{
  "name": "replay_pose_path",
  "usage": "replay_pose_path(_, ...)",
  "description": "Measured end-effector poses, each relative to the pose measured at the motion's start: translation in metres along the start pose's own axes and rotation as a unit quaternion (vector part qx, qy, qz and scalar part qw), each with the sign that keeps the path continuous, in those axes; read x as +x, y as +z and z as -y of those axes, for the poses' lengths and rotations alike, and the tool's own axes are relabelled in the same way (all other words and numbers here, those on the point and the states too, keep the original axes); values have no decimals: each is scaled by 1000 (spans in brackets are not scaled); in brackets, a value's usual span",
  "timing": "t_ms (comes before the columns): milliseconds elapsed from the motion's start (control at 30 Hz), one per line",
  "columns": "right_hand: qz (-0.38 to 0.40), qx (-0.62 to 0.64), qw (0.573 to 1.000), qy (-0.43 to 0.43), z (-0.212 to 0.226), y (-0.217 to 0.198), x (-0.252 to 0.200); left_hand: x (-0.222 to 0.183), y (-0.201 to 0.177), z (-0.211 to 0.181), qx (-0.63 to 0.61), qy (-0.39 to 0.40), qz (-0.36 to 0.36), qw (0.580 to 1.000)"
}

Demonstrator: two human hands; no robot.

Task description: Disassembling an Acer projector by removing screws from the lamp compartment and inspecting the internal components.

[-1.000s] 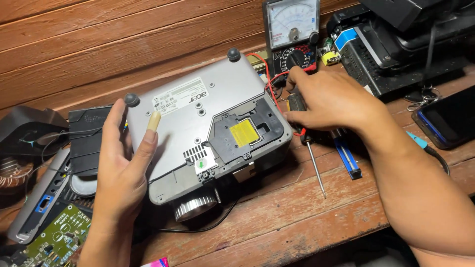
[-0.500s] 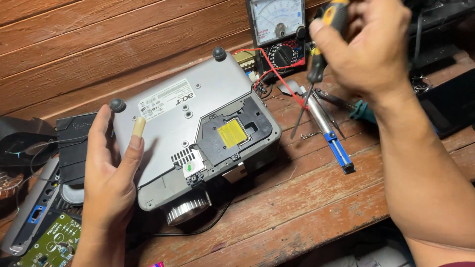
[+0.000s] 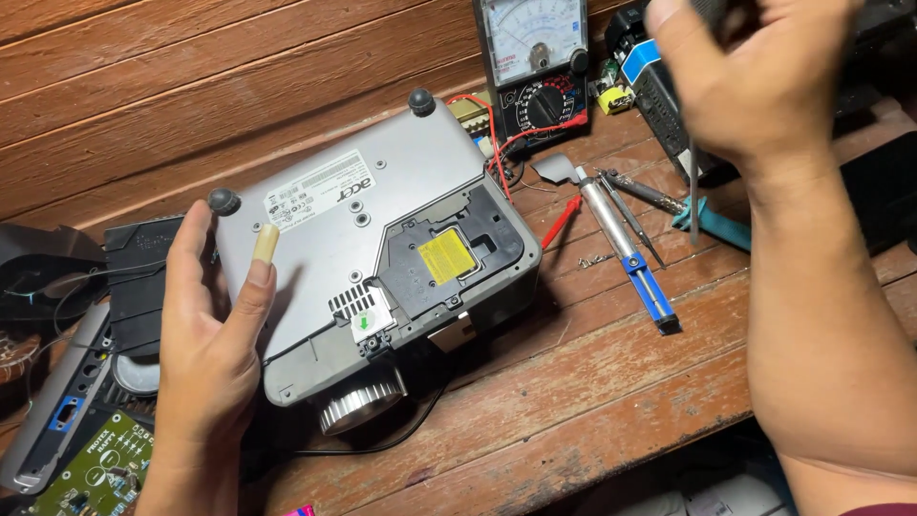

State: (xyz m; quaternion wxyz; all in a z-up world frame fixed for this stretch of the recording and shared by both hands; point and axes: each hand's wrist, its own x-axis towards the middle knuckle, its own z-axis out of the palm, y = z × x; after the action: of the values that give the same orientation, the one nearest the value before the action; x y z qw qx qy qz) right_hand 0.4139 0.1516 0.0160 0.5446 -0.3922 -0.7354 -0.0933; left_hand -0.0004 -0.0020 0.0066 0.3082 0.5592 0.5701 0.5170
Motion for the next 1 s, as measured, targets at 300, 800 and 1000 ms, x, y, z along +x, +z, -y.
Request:
replay_pose_path(300,422,-107,900,24,44,11,15,0,-2,1,19,16,2,1000)
replay_pose_path(800,584,-216,771,137,51,22,18,0,-1,0,34,12,0,999)
replay_pose_path(1000,584,-205,774,131,52,23,18,1,-2,5,29,18,-2,999)
